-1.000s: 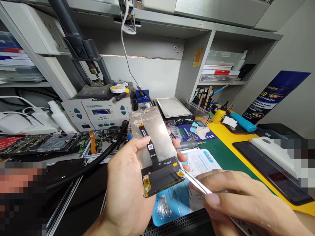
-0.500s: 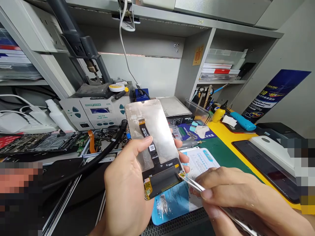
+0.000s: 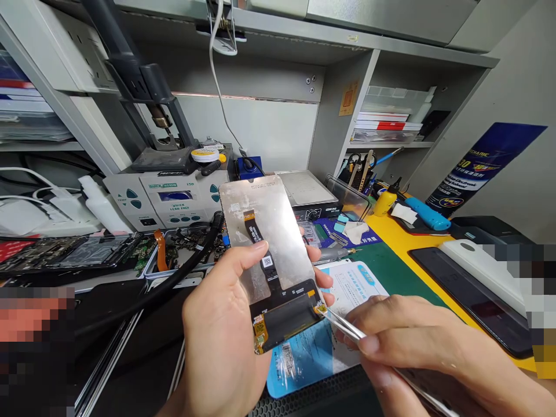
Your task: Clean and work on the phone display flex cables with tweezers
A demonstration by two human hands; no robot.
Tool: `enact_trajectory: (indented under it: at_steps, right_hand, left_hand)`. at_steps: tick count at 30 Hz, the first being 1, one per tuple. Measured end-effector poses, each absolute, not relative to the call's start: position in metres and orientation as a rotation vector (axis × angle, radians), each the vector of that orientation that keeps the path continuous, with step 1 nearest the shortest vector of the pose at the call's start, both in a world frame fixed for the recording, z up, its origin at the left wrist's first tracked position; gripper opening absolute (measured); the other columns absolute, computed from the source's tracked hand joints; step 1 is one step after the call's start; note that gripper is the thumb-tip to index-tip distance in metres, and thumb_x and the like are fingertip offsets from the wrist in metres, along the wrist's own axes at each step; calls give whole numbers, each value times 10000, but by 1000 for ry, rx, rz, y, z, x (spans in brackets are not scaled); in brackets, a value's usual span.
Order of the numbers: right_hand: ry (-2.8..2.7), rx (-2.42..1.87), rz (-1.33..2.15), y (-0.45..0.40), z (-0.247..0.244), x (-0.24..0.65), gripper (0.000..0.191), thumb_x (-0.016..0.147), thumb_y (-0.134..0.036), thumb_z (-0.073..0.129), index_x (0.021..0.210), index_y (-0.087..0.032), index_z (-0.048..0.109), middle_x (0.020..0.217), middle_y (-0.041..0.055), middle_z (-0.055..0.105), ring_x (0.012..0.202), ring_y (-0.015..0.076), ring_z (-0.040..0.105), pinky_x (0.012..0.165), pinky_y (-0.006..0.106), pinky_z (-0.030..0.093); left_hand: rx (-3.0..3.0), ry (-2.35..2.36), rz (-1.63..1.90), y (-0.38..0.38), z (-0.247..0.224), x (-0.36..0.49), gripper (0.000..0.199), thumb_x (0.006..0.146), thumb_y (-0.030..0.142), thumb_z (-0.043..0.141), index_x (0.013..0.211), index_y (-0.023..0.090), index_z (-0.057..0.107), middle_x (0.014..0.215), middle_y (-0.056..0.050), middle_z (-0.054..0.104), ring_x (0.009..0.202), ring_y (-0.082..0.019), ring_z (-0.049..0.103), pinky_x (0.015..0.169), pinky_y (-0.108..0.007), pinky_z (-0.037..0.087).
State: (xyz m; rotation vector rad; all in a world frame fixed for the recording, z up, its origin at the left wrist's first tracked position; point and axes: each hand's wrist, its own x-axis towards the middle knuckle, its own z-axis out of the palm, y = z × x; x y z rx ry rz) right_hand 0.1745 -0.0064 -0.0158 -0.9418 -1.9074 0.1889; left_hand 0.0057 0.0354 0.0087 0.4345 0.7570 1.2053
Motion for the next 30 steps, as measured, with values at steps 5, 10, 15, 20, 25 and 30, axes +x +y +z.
enact_trajectory:
  at_steps: [5,10,15,20,25,30]
  right_hand:
    - [-1894,-943,100,-1,-18,169,150,742,-311,769,882,-274,728,760,78,749,677,244,755,545,247,631]
    - [-1959,-899,25,3,-13,172,143,754,-262,747,894,-252,720,765,76,750,656,221,753,537,229,625]
    - [-2067,-820,180,1,-11,181,363,716,30,630,989,-207,663,750,41,749,671,169,753,624,186,624]
    - [-2051,-805,237,-3,-12,183,426,694,87,597,1006,-200,641,771,31,743,699,157,752,664,178,624]
    - [-2006,-746,167,-1,-16,181,301,767,-19,632,986,-223,659,743,6,761,677,169,765,653,162,628]
    - [-2002,-804,181,1,-20,179,178,826,-106,659,952,-232,671,751,15,778,644,182,770,594,164,630]
  left_hand:
    - [467,795,1226,37,6,5,346,846,315,517,855,85,775,793,-162,775,666,-302,733,588,-399,614]
    - [485,798,1234,37,6,5,345,835,315,526,823,76,775,771,-174,770,652,-300,729,569,-395,612]
    - [433,745,1219,37,6,6,359,846,309,513,814,62,772,769,-178,768,652,-285,724,585,-372,605]
    - [444,740,1214,37,5,6,378,849,322,502,818,59,773,745,-180,763,649,-278,713,598,-368,594]
    - [435,752,1213,37,8,7,355,835,326,515,806,77,767,752,-167,763,654,-279,710,621,-385,589]
    - [481,744,1198,35,6,7,350,840,325,510,845,85,765,799,-152,766,707,-267,713,684,-381,591]
